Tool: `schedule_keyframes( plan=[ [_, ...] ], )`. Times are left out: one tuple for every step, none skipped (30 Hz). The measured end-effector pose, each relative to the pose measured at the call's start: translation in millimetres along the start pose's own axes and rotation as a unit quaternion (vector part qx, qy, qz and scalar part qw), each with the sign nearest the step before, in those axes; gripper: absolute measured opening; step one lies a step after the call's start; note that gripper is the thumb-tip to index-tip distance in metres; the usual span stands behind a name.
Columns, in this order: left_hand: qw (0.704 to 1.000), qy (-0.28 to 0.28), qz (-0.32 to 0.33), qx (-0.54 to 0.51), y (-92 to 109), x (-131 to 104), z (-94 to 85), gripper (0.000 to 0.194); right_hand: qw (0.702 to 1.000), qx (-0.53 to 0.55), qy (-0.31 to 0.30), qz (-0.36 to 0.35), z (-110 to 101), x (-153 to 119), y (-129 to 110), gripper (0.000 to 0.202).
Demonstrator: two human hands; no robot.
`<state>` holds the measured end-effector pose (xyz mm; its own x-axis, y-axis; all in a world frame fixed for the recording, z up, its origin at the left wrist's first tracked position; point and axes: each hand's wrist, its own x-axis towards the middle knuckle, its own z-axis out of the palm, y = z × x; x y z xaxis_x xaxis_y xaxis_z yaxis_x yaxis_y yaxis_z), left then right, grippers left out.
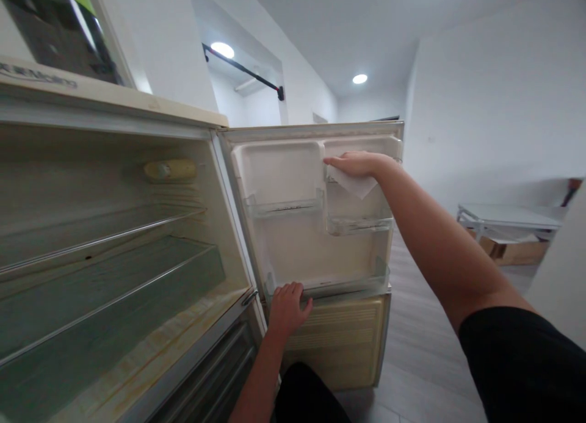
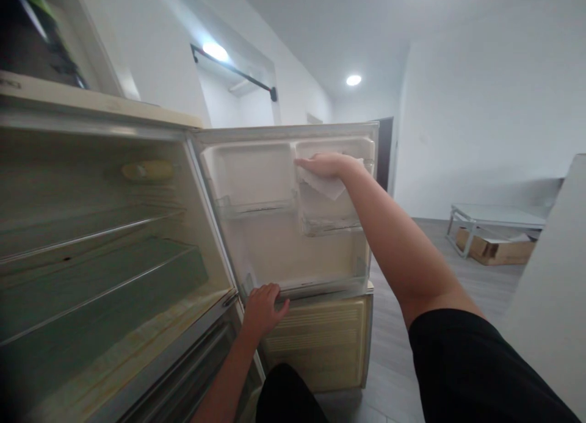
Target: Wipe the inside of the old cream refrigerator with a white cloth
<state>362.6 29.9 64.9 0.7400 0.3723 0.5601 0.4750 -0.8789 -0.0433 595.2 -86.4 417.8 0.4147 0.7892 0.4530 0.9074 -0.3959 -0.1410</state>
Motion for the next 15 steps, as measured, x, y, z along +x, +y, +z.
schedule_keyframes(
  plan=[
    [1.000, -0.001, -0.001, 0.000, 0, 0, -0.4, 0.014, 1.000, 0.002, -0.009, -0.005, 0, 1, -4, 0.102],
    [1.000, -0.003, -0.001, -0.002, 0, 0, -0.8, 0.015, 1.000, 0.003, -0.017, -0.015, 0, 1, -7, 0.104],
    [1.000, -0.006, -0.002, -0.002, 0, 0, -1.3, 0.015, 0.999, 0.001, -0.023, -0.029, 0, 1, -8, 0.105],
    [1.000, -0.011, -0.001, -0.003, 0, 0, -2.0, 0.016, 0.999, -0.004, -0.022, -0.048, 0, 0, -7, 0.104],
    [1.000, -0.014, -0.001, -0.004, 0, -1, -2.6, 0.016, 0.998, -0.011, -0.020, -0.066, 0, -2, -5, 0.102],
    [1.000, -0.018, 0.000, -0.005, -1, -1, -3.3, 0.016, 0.996, -0.021, -0.022, -0.080, -2, -5, 0, 0.100],
    [1.000, -0.020, 0.000, -0.006, -2, -2, -4.0, 0.016, 0.995, -0.035, -0.029, -0.089, -4, -8, 6, 0.096],
    [1.000, -0.022, 0.000, -0.008, -3, -3, -4.6, 0.016, 0.994, -0.051, -0.037, -0.092, -6, -11, 13, 0.092],
    [1.000, -0.023, 0.000, -0.011, -4, -4, -5.2, 0.016, 0.993, -0.066, -0.047, -0.092, -9, -14, 22, 0.088],
    [1.000, -0.022, 0.000, -0.014, -4, -6, -5.8, 0.016, 0.991, -0.078, -0.053, -0.090, -11, -17, 31, 0.085],
    [1.000, -0.021, -0.001, -0.016, -5, -7, -6.3, 0.016, 0.991, -0.085, -0.056, -0.090, -13, -20, 39, 0.082],
    [1.000, -0.019, -0.001, -0.019, -5, -7, -6.9, 0.016, 0.991, -0.087, -0.054, -0.092, -15, -22, 47, 0.080],
    [1.000, -0.018, 0.000, -0.021, -5, -8, -7.5, 0.016, 0.991, -0.087, -0.048, -0.094, -16, -24, 54, 0.079],
    [1.000, -0.017, 0.000, -0.021, -5, -8, -8.2, 0.016, 0.991, -0.087, -0.040, -0.098, -17, -25, 59, 0.077],
    [1.000, -0.018, 0.000, -0.021, -4, -8, -8.8, 0.016, 0.991, -0.088, -0.028, -0.099, -17, -27, 62, 0.077]
  ],
)
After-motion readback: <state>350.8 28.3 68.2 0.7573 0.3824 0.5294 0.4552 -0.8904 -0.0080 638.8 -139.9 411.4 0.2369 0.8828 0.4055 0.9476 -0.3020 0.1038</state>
